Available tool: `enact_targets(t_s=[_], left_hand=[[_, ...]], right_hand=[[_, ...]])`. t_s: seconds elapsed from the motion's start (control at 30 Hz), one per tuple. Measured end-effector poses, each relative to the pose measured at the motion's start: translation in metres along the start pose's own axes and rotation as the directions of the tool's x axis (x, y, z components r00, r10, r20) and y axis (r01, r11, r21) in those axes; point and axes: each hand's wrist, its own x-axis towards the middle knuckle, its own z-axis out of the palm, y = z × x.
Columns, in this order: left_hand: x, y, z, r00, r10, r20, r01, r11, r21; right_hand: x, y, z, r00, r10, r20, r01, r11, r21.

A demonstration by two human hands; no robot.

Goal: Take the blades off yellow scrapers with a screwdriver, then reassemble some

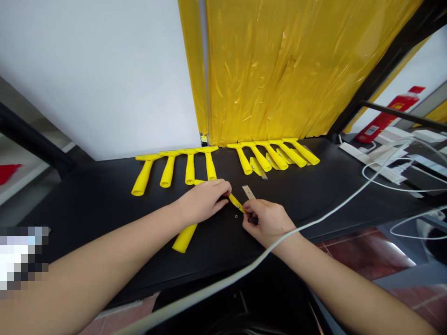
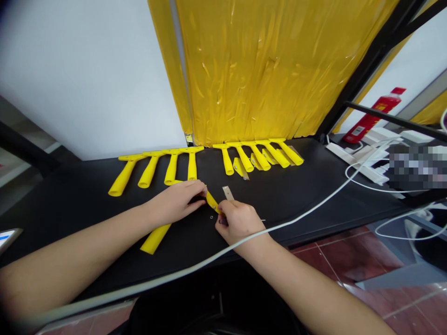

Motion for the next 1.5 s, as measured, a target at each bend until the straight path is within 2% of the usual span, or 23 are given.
enact_targets(t_s=[0.2, 0.33, 0.43, 0.6, 0.97, 1.27, 1.5], left_hand=[[0.001, -0.003, 0.002, 1.000, 0.001, -0.006, -0.001, 0.999, 0.033], [0.003, -0.004, 0.002, 0.998, 0.050, 0.024, -0.052, 0.997, 0.059], [0.002, -0.004, 0.001, 0.998, 0.065, 0.025, -0.066, 0.996, 0.067], [-0.002, -0.004, 0.001, 1.000, 0.006, -0.027, -0.004, 0.998, 0.069], [-0.001, -0.010, 0.004, 0.991, 0.128, -0.026, -0.126, 0.989, 0.075], [0.001, -0.009, -0.001, 0.987, 0.147, 0.061, -0.154, 0.979, 0.136], [0.001, -0.005, -0.004, 0.988, 0.141, 0.068, -0.149, 0.980, 0.132]], right_hand=[[0.001, 0.002, 0.001, 0.999, 0.043, -0.010, -0.043, 0.999, 0.003], [0.002, 0.002, -0.001, 0.998, 0.054, -0.012, -0.054, 0.998, -0.015], [0.001, 0.001, -0.002, 0.999, 0.034, -0.016, -0.034, 0.999, -0.025], [-0.002, 0.000, -0.004, 1.000, -0.025, -0.006, 0.025, 0.998, -0.056], [-0.001, -0.004, -0.005, 0.998, -0.055, 0.042, 0.060, 0.989, -0.134], [-0.004, -0.006, -0.010, 0.996, -0.068, 0.054, 0.073, 0.993, -0.093], [-0.004, -0.004, -0.017, 0.989, -0.117, 0.095, 0.128, 0.985, -0.114]])
